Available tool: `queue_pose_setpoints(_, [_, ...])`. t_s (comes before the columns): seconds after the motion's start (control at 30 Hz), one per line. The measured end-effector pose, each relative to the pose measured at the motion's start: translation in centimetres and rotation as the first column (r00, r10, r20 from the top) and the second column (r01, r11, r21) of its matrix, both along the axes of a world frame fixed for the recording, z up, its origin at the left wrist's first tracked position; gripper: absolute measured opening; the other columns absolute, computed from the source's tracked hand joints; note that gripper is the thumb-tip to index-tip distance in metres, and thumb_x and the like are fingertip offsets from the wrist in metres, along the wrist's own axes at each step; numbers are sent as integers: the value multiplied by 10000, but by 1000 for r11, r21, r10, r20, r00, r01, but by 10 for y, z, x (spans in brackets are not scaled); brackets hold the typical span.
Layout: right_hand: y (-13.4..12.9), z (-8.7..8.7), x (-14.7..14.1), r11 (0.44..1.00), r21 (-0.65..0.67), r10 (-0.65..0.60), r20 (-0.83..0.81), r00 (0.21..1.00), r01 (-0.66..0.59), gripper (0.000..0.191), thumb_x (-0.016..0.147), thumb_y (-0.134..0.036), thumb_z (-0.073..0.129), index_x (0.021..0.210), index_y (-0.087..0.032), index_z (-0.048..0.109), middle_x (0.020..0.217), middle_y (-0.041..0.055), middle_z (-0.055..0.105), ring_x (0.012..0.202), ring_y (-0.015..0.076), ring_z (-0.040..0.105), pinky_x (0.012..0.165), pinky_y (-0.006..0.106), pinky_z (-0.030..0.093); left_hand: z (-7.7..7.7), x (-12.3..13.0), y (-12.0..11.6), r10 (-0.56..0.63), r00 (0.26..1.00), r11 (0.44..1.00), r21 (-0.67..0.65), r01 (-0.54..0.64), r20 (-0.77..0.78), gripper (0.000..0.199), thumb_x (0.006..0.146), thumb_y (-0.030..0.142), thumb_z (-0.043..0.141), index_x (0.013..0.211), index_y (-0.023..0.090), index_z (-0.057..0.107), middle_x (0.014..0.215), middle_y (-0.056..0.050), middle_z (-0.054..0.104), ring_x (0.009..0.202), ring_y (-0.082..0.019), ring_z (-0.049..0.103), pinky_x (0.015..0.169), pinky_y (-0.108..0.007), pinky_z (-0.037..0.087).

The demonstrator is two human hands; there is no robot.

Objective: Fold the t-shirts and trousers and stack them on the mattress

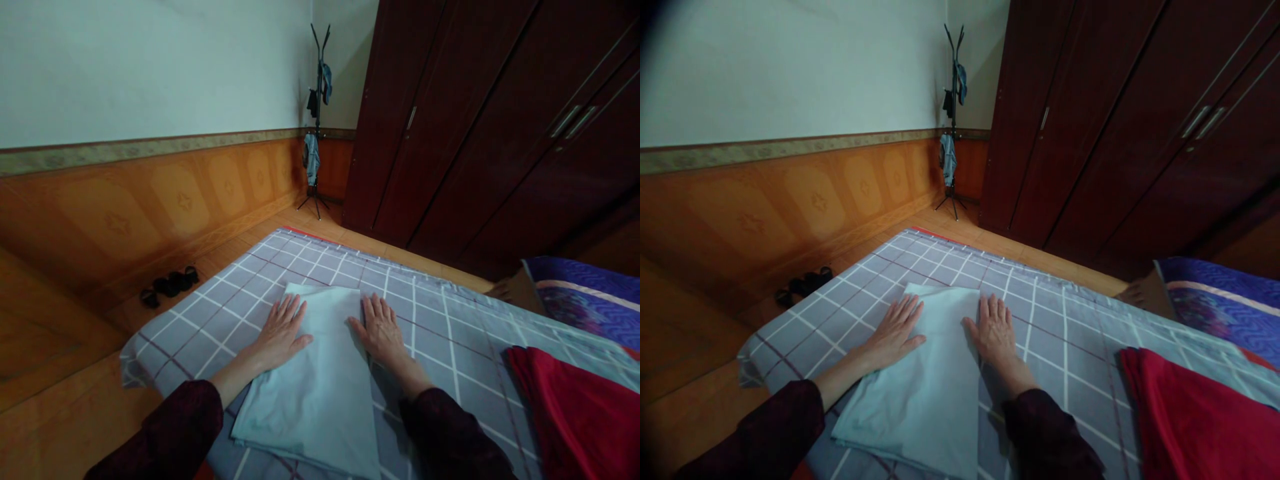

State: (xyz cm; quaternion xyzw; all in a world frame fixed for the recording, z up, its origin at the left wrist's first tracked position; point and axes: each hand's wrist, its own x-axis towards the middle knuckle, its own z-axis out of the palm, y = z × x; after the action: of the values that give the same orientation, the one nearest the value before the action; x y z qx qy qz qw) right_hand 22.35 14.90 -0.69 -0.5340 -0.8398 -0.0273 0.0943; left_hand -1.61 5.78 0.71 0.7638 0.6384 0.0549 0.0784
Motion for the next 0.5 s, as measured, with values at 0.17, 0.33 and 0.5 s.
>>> queue_pose_setpoints(0.17, [-83, -6, 1, 905, 120, 416, -53, 908, -408, 656, 927, -476, 431, 1455, -109, 301, 1520, 156, 241, 1404, 310, 189, 1102, 476, 277, 5, 17, -32, -199, 980, 979, -33, 200, 16, 796, 901, 653, 289, 1503, 173, 89, 1564, -128, 46, 1434, -284, -21, 1156, -509, 78])
queue_pose_setpoints(0.33, [-108, -17, 20, 871, 160, 475, -26, 880, -465, 746, 911, -512, 452, 1481, -95, 214, 1507, 162, 269, 1393, 318, 222, 1076, 491, 323, -6, 2, -41, -136, 990, 990, -25, 135, -28, 790, 905, 625, 341, 1502, 164, 105, 1556, -149, 79, 1434, -297, 30, 1150, -527, 103])
queue_pose_setpoints(0.5, [-116, -15, 36, 879, 259, 420, -25, 907, -400, 760, 895, -520, 466, 1480, -98, 225, 1493, 175, 298, 1368, 344, 276, 1036, 494, 359, 1, -3, -66, -153, 988, 988, -19, 152, -21, 810, 911, 592, 379, 1501, 210, -24, 1560, -116, 69, 1433, -298, 67, 1145, -520, 141])
